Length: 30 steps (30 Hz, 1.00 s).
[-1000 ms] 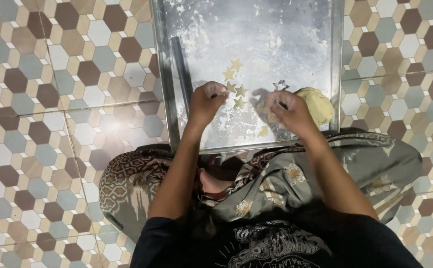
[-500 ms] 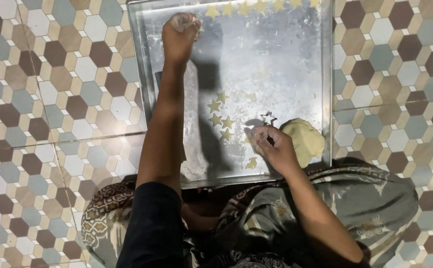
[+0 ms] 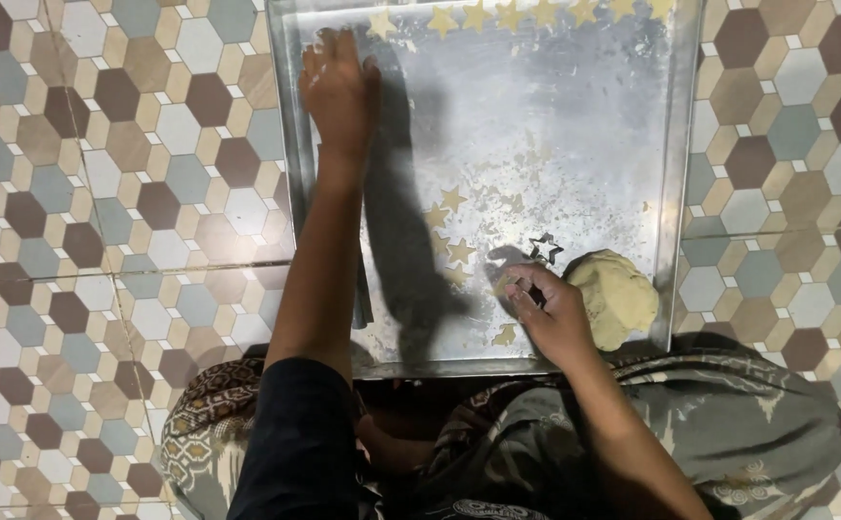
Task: Using a star-shaped cookie cutter to cut shapes from dough and arranging them on a tray.
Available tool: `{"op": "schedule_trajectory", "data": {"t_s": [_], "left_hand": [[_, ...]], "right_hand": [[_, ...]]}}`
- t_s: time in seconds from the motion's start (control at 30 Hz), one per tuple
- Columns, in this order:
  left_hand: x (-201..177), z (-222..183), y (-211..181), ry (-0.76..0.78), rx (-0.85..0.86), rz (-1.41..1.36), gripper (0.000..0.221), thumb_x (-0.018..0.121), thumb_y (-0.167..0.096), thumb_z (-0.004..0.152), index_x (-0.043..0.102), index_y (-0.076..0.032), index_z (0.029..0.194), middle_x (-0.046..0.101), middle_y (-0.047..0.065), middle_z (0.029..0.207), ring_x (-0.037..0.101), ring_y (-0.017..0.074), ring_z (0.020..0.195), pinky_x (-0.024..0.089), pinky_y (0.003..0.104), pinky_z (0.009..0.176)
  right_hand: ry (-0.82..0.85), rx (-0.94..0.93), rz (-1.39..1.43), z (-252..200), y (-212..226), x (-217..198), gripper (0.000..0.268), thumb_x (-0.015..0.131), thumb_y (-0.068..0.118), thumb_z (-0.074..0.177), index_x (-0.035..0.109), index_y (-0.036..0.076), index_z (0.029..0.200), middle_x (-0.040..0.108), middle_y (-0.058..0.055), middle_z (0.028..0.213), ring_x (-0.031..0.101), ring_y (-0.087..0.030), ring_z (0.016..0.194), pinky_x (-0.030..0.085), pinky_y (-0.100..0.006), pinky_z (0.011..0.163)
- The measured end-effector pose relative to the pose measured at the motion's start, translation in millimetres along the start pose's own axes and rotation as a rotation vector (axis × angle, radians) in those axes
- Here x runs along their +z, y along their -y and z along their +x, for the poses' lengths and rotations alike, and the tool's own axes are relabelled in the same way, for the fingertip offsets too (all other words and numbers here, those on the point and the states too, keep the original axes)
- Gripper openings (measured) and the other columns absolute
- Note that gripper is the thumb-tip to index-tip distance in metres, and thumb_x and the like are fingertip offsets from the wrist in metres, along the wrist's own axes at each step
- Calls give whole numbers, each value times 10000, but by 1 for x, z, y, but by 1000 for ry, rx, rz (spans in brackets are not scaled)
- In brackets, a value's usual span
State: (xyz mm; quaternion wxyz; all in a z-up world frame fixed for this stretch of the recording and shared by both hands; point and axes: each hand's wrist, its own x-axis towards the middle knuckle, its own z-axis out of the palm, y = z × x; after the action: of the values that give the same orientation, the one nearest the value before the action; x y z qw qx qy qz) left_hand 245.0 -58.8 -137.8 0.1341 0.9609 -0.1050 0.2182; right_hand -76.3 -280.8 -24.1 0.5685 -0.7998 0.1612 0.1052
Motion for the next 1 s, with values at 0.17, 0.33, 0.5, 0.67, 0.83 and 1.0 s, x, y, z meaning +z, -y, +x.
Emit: {"op": "schedule_trajectory", "data": {"t_s": [0.17,0.33,0.5,0.67,0.83,1.0], "left_hand": [[26,3,-8,-22,-43,53,445,759,-320,893,682,-105,1275,595,190,1394,555,399,1236,444,500,958],[30,10,-27,-83,-36,10,366,801,-276,860,691,-124,1174,603,156,1337,579,347,1166,453,479,924],[28,14,-40,-64,-38,-50,329,825,-249,852,661,-112,1104,616,140,1328,574,349,1179,435,493,954],[36,19,-43,-69,-55,-27,347,818,-289,848,654,-112,1097,620,144,1313,574,345,1153,439,487,918],[32,19,-49,-104,-68,-33,337,823,-304,846,644,-110,1056,635,148,1292,585,342,1124,443,484,895],[35,14,-49,-172,-118,44,302,720,-248,918,663,-121,1187,699,136,1229,668,324,1087,493,460,871]], "right_hand": [[19,57,-70,1,2,4,274,666,142,922,719,61,1179,778,-68,1095,722,-196,930,549,-314,849],[29,71,-109,1,5,6,278,661,151,921,730,62,1174,785,-69,1112,732,-200,967,551,-316,870],[27,51,-90,4,7,6,260,664,118,917,722,60,1164,773,-52,1090,710,-176,902,548,-294,823],[35,52,-108,4,-3,8,294,685,148,920,707,93,1207,773,-65,1066,715,-179,884,563,-315,803],[39,63,-143,3,-5,9,315,694,197,927,705,123,1233,768,-59,953,709,-173,798,552,-301,718],[38,49,-121,3,-2,8,299,676,140,921,702,90,1215,778,-74,1066,722,-186,900,561,-312,811]]}}
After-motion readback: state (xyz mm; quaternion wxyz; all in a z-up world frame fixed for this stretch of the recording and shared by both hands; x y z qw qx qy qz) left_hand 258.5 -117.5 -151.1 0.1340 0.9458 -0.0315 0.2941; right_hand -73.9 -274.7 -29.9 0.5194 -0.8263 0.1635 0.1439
